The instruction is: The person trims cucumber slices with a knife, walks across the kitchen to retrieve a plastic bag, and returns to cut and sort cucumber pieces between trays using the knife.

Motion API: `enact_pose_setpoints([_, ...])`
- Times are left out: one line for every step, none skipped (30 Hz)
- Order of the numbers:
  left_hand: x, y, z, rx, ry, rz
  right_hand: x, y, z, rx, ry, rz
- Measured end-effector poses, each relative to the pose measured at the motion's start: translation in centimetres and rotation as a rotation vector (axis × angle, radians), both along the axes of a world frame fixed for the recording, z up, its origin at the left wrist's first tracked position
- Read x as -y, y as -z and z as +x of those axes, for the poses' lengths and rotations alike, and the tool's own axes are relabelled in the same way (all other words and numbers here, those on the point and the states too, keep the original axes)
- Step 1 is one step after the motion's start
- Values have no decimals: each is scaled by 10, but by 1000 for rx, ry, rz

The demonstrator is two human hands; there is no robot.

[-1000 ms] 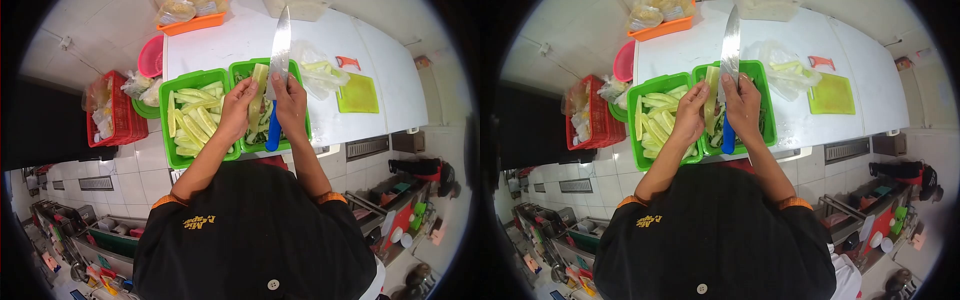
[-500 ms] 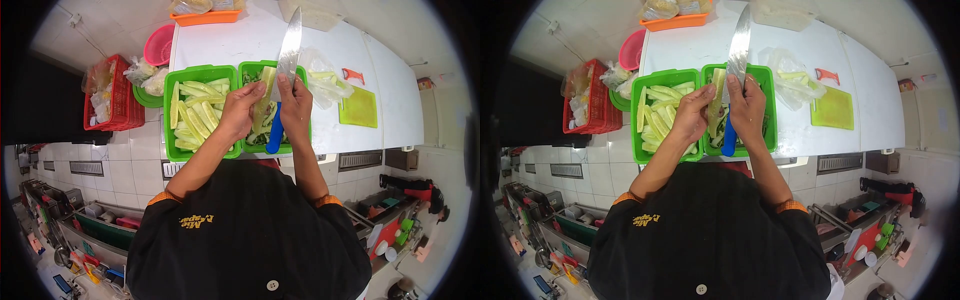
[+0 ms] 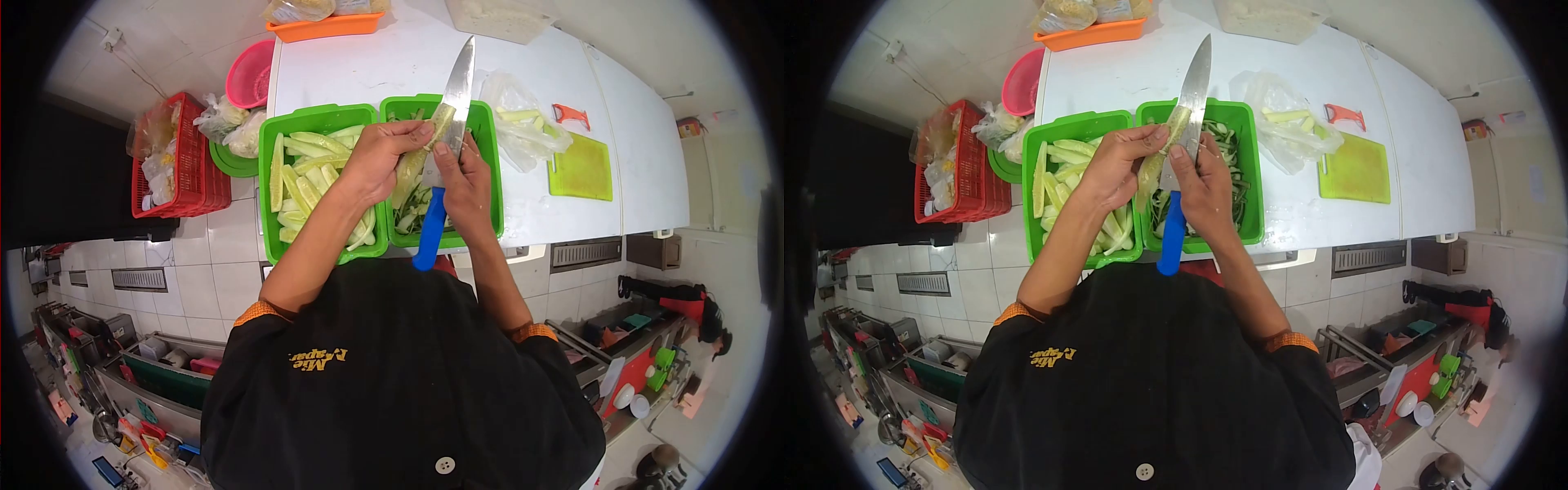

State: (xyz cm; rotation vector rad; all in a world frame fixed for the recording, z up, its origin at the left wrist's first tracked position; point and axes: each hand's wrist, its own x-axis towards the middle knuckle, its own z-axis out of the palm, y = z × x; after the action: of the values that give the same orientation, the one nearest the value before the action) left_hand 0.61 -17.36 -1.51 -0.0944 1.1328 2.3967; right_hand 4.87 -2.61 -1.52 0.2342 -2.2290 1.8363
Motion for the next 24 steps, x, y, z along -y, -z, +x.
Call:
enact_pose_setpoints([3,-5,-1,-3,20,-18,-4,0,-1,3,-30,-13])
enact_pose_setpoints([6,-12,-1,-5,42,-34,-6,0,-2,8,-59,-26])
enact_pose_setpoints([8,-15,0,-4,66,-50,-5,-1,-3,32,-65,-55])
enact_pose_setpoints([9,-15,0,-7,62,-68,-5,-3,-4,55,-72,-82])
enact_pose_setpoints([11,-16,-2,-14,55,-86,-5,-4,-6,74,-83,-109])
enact_pose_setpoints([13,-17,-3,-20,47,-106,-5,-4,-8,101,-114,-133])
enact_pose_setpoints([13,-18,-2,-30,25,-131,-7,-3,-9,129,-145,-156])
enact_pose_setpoints([13,-20,-1,-39,3,-155,-8,-2,-11,157,-176,-179])
enact_pose_setpoints([13,-21,0,-47,-18,-179,-7,-3,-11,164,-198,-190])
enact_pose_setpoints([14,-21,-1,-46,-12,-162,-5,-4,-10,174,-218,-201])
enact_pose_setpoints([15,-21,-4,-44,-3,-145,-3,-5,-9,183,-235,-212])
enact_pose_setpoints([16,-21,-6,-43,7,-128,-2,-4,-8,176,-223,-227])
enact_pose_setpoints([16,-20,-8,-59,27,-133,-2,-3,-8,167,-212,-241])
enact_pose_setpoints([16,-19,-9,-74,43,-138,-2,-3,-9,159,-205,-254])
enact_pose_setpoints([16,-17,-9,-86,58,-144,-2,-3,-9,181,-183,-290])
enact_pose_setpoints([23,-11,-12,-101,141,-32,-2,-5,-8,205,-158,-326])
enact_pose_setpoints([34,-3,-19,-119,226,81,-3,-7,-8,226,-130,-362])
enact_pose_setpoints([38,3,-24,-143,315,193,-4,-10,-11,193,-82,-364])
enact_pose_setpoints([34,10,-23,-151,292,299,-6,-13,-14,160,-31,-366])
enact_pose_setpoints([27,17,-19,-156,266,406,-8,-15,-15,130,20,-367])
enact_pose_setpoints([21,19,-13,-161,237,513,-10,-16,-18,111,33,-337])
enact_pose_setpoints([13,14,-6,-97,226,577,-13,-17,-20,91,46,-308])
enact_pose_setpoints([6,12,-1,-90,196,573,-15,-17,-21,74,60,-278])
enact_pose_setpoints([0,10,3,-83,165,570,-14,-19,-21,60,57,-285])
